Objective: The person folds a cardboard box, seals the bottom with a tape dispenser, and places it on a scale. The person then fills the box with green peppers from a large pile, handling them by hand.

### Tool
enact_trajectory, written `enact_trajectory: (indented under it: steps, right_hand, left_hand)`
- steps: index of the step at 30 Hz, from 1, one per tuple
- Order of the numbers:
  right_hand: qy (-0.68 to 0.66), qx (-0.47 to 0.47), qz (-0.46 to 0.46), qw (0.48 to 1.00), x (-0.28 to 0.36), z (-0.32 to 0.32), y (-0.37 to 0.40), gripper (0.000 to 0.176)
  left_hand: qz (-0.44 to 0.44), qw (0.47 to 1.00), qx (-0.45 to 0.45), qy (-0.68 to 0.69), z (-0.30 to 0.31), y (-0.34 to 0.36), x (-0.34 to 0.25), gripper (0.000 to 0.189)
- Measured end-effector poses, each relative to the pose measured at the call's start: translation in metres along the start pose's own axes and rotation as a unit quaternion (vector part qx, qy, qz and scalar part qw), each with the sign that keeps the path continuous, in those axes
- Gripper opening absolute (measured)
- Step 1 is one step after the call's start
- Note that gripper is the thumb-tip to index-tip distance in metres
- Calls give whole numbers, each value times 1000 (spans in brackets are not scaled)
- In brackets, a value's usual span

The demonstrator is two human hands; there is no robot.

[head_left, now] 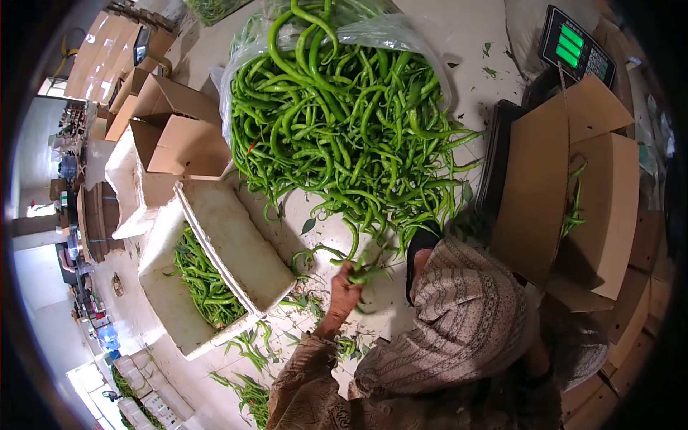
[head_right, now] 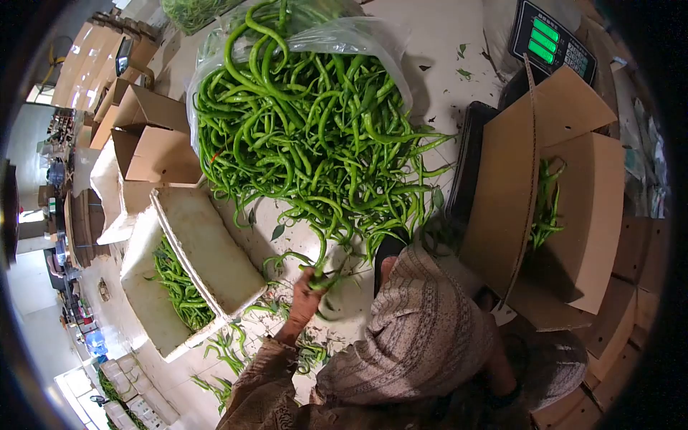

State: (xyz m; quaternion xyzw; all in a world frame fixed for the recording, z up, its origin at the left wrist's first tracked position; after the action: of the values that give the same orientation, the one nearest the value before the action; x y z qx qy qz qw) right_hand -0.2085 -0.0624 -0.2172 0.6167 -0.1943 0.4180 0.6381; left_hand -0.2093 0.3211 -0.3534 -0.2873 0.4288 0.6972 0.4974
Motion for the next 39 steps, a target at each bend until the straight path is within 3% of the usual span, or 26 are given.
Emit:
enact_trajectory:
  steps: [1, 3, 5, 6, 9, 10, 13, 14, 15, 17, 20, 24, 27, 31, 32, 35, 39]
  right_hand:
    - [-2, 1, 0, 1000, -1, 0, -2, 28]
    - [-4, 5, -2, 1000, -2, 0, -5, 28]
    - [-7, 9, -4, 1000, -4, -1, -9, 28]
    - [-9, 13, -6, 1000, -6, -1, -10, 28]
    - [-16, 24, -7, 1000, -11, -2, -19, 28]
    - [-19, 25, -8, 999, -13, -2, -22, 28]
    - [-26, 34, -13, 999, -23, -2, -29, 28]
    - [-28, 39, -13, 999, -27, -2, -32, 28]
    - [-28, 42, -14, 999, -31, -3, -35, 29]
    - [-34, 51, -14, 998, -35, -5, -39, 29]
    - [-56, 81, -17, 995, -8, -12, -42, 27]
    - [-88, 69, -53, 992, -9, -14, -47, 25]
    - [-152, 63, -65, 984, -36, -17, -46, 24]
    - [-144, 103, -46, 983, -46, -24, -48, 26]
    - [-150, 111, -34, 982, -59, -26, -51, 26]
    - [-136, 116, -27, 984, -62, -26, -53, 26]
    - [-49, 122, -11, 991, -45, -25, -59, 27]
  left_hand:
    - [28, 993, -39, 111, 9, -13, -1, 16]
    - [17, 980, -132, 145, 35, -42, -35, 14]
    - [95, 961, -189, 178, 52, -66, -70, 16]
    - [89, 974, -185, 97, 56, -80, -68, 31]
    - [-22, 948, -309, -68, 41, -103, -35, 64]
    - [19, 956, -261, -133, 35, -109, -6, 93]
    - [27, 945, -294, -141, 22, -113, 15, 99]
    - [-46, 957, -267, -102, 11, -118, 10, 101]
    - [-24, 968, -242, 58, 2, -122, 3, 101]
    - [-10, 961, -236, 145, -3, -135, 13, 103]
    - [72, 949, -300, -65, 7, -136, -6, 100]
    - [92, 912, -293, -273, 15, -136, -16, 95]
    - [-42, 927, -277, -251, 16, -135, -34, 92]
    - [-56, 973, -143, -170, 16, -146, -23, 93]
    - [-54, 975, -115, -182, 18, -148, -17, 97]
    - [-184, 951, -90, -230, 16, -144, -19, 99]
    - [-73, 995, -50, -41, 26, -157, 8, 87]
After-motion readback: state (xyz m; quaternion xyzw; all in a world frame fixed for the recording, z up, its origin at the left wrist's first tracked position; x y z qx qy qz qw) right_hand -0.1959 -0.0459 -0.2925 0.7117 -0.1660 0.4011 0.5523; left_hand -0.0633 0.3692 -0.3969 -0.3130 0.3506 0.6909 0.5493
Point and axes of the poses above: each hand's wrist, its own y-axis away from the middle knuckle, its own z-axis out of the back of the hand, x = y × z, the point moved 7 cm from there along -y, towards the middle knuckle, and after that the axes turned 10 degrees about -y, right-handed, at the moved point
